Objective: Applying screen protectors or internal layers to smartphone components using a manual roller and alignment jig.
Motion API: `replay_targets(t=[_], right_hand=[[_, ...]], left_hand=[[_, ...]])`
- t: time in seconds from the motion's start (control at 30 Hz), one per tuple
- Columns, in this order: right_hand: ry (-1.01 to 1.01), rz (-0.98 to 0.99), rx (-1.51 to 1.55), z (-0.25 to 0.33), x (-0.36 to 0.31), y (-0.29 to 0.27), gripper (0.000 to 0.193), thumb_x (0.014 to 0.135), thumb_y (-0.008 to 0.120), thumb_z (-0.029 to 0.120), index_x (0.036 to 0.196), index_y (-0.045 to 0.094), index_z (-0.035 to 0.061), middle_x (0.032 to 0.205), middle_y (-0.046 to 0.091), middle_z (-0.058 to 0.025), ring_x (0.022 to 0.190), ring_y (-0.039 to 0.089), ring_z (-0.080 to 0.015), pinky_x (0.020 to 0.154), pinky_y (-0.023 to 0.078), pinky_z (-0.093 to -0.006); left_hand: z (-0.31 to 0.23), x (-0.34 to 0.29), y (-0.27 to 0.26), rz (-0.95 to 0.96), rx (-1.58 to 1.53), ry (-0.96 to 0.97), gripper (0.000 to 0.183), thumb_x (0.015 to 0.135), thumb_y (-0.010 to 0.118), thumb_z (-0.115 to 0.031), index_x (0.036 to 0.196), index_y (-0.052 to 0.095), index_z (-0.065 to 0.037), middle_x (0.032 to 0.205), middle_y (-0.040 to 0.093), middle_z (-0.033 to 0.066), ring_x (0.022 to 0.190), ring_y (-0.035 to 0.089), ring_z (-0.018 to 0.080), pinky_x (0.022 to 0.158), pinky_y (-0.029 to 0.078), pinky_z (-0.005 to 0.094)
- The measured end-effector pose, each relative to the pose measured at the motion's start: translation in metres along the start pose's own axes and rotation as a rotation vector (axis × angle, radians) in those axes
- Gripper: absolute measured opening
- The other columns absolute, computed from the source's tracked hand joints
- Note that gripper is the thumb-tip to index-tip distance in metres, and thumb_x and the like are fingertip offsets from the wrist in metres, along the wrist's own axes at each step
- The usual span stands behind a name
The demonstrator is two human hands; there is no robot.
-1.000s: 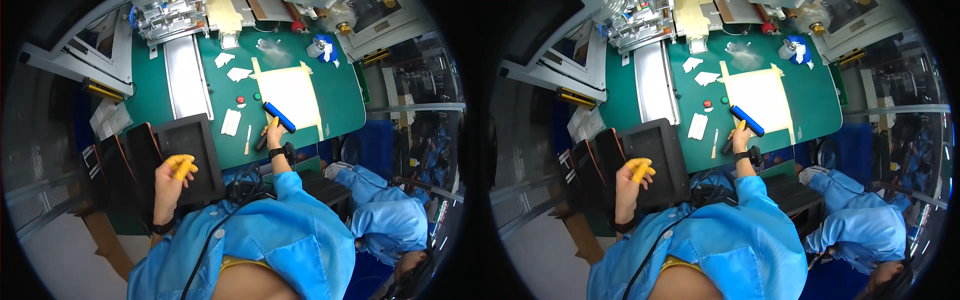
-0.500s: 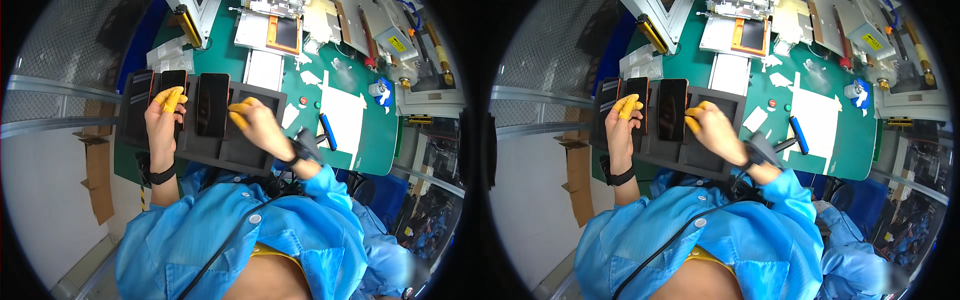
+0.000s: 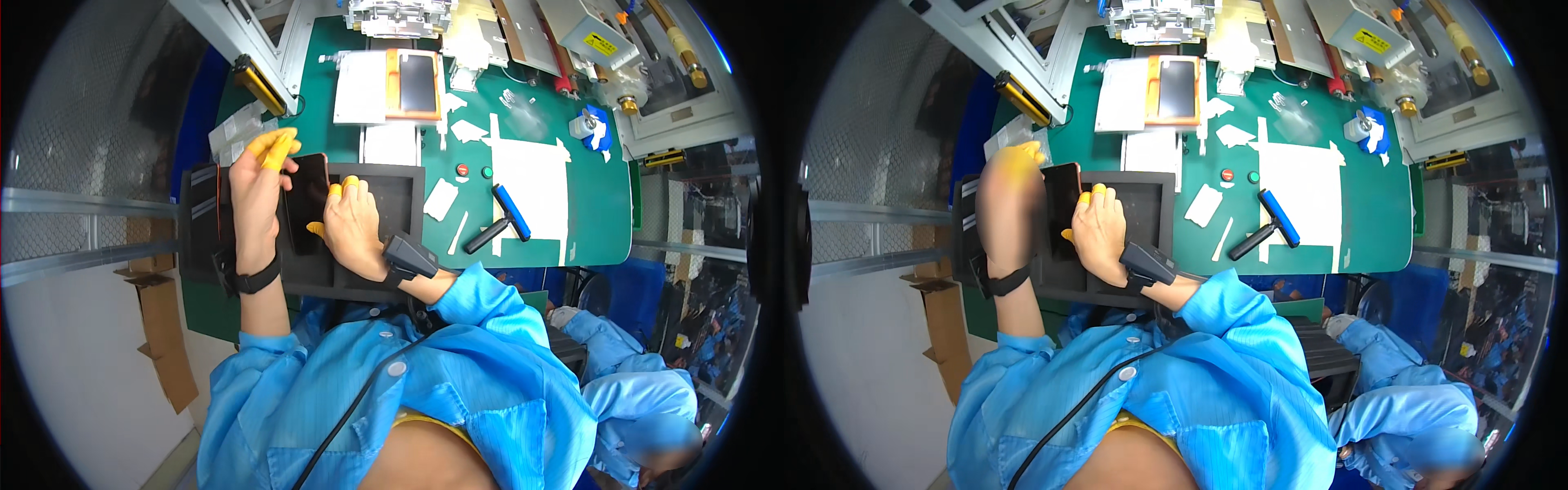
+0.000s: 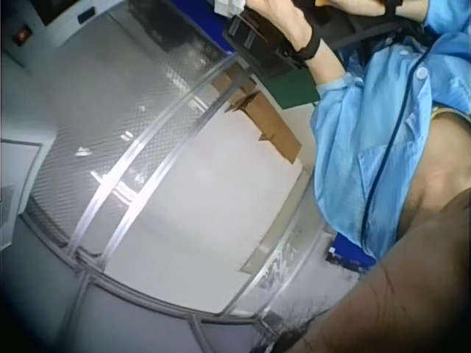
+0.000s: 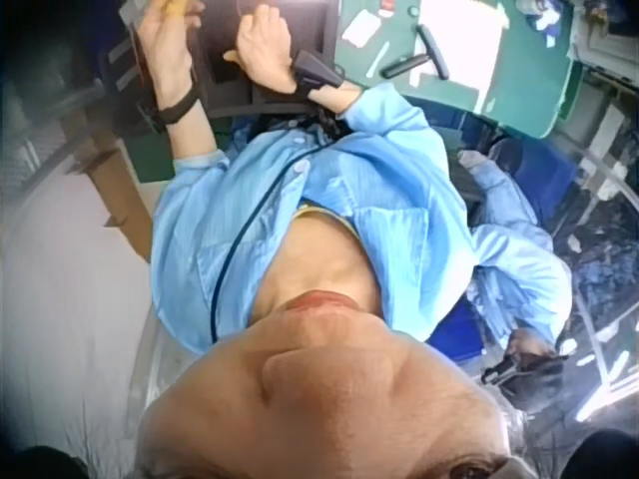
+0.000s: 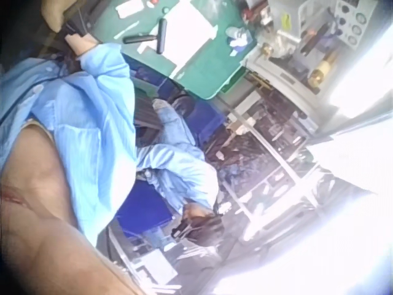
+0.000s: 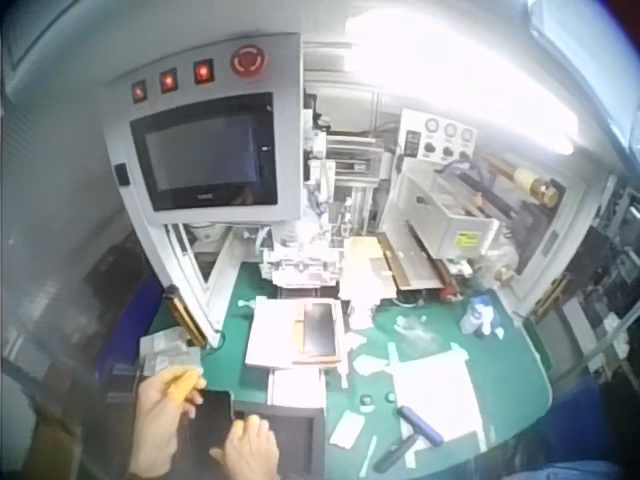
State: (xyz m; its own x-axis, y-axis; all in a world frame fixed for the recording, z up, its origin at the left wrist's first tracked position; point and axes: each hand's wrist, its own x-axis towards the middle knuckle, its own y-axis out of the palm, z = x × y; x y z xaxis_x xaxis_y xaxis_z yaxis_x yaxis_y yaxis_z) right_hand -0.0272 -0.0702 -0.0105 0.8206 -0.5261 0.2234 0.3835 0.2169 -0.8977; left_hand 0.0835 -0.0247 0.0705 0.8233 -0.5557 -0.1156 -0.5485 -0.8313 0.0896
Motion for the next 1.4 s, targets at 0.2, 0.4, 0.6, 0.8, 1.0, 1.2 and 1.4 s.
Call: replay_targets(t=[0.2, 0.4, 0.6, 0.8, 1.0, 1.2, 1.4], right_hand=[[0.303, 0.217, 0.538, -0.007, 0.012, -0.031, 0.035, 0.066, 0.068, 0.012, 0.088, 0.047, -0.0041, 0.087, 0.046, -0.0222, 0.084, 0.048, -0.0388, 0.069, 0.043, -0.0415], [0.425, 0.066, 0.868, -0.072, -0.002, -0.068, 0.035, 0.074, 0.060, 0.007, 0.101, 0.038, -0.0002, 0.086, 0.056, -0.0250, 0.079, 0.056, -0.0383, 0.066, 0.046, -0.0413], [0.519, -0.352, 1.224, -0.170, -0.007, -0.089, 0.040, 0.080, 0.049, -0.005, 0.117, 0.037, 0.0057, 0.094, 0.055, -0.0094, 0.080, 0.053, -0.0122, 0.066, 0.044, -0.0231], [0.592, -0.443, 1.003, -0.221, 0.008, -0.026, 0.037, 0.079, 0.049, -0.002, 0.115, 0.037, -0.0003, 0.106, 0.048, -0.0134, 0.096, 0.048, -0.0177, 0.083, 0.038, -0.0269], [0.489, -0.434, 0.636, -0.212, 0.058, 0.018, 0.036, 0.076, 0.051, 0.003, 0.110, 0.039, 0.0029, 0.091, 0.054, -0.0240, 0.082, 0.054, -0.0388, 0.072, 0.042, -0.0410], [0.564, -0.350, 0.139, -0.182, 0.077, 0.034, 0.035, 0.075, 0.053, 0.011, 0.106, 0.042, -0.0008, 0.099, 0.043, -0.0206, 0.089, 0.043, -0.0360, 0.079, 0.035, -0.0428], [0.346, -0.371, 0.150, -0.235, 0.015, -0.006, 0.024, 0.079, 0.054, 0.019, 0.091, 0.055, -0.0016, 0.085, 0.055, -0.0167, 0.086, 0.048, -0.0315, 0.077, 0.037, -0.0398]], left_hand=[[-0.008, 0.037, 0.039, 0.042, 0.079, 0.014, 0.017, 0.081, 0.056, -0.010, 0.096, 0.059, -0.002, 0.084, 0.060, 0.0050, 0.062, 0.051, 0.0055, 0.045, 0.037, 0.0151], [0.008, 0.070, 0.056, 0.006, 0.266, 0.006, 0.019, 0.079, 0.056, -0.009, 0.097, 0.059, -0.003, 0.075, 0.060, 0.0027, 0.058, 0.050, 0.0045, 0.042, 0.035, 0.0154], [0.127, 0.119, 0.115, 0.479, 0.482, -0.211, 0.016, 0.073, 0.059, -0.010, 0.086, 0.062, 0.000, 0.074, 0.059, 0.0023, 0.066, 0.053, 0.0120, 0.060, 0.042, 0.0267], [0.145, 0.110, 0.149, 0.291, 0.771, 0.037, 0.021, 0.070, 0.057, -0.018, 0.065, 0.056, 0.002, 0.060, 0.058, 0.0087, 0.060, 0.056, 0.0185, 0.053, 0.043, 0.0336], [0.091, 0.092, 0.127, 0.217, 0.190, -0.118, 0.014, 0.069, 0.058, -0.004, 0.079, 0.054, 0.005, 0.074, 0.056, 0.0085, 0.063, 0.052, 0.0121, 0.056, 0.043, 0.0268], [0.046, 0.010, 0.059, 0.093, 0.081, -0.116, 0.038, 0.080, 0.050, 0.004, 0.113, 0.032, -0.003, 0.102, 0.052, 0.0126, 0.088, 0.051, 0.0131, 0.074, 0.043, 0.0240], [0.068, -0.080, 0.039, 0.139, -0.007, -0.177, 0.055, 0.077, 0.041, 0.015, 0.127, 0.026, -0.003, 0.118, 0.043, 0.0148, 0.109, 0.043, 0.0170, 0.091, 0.033, 0.0252]])
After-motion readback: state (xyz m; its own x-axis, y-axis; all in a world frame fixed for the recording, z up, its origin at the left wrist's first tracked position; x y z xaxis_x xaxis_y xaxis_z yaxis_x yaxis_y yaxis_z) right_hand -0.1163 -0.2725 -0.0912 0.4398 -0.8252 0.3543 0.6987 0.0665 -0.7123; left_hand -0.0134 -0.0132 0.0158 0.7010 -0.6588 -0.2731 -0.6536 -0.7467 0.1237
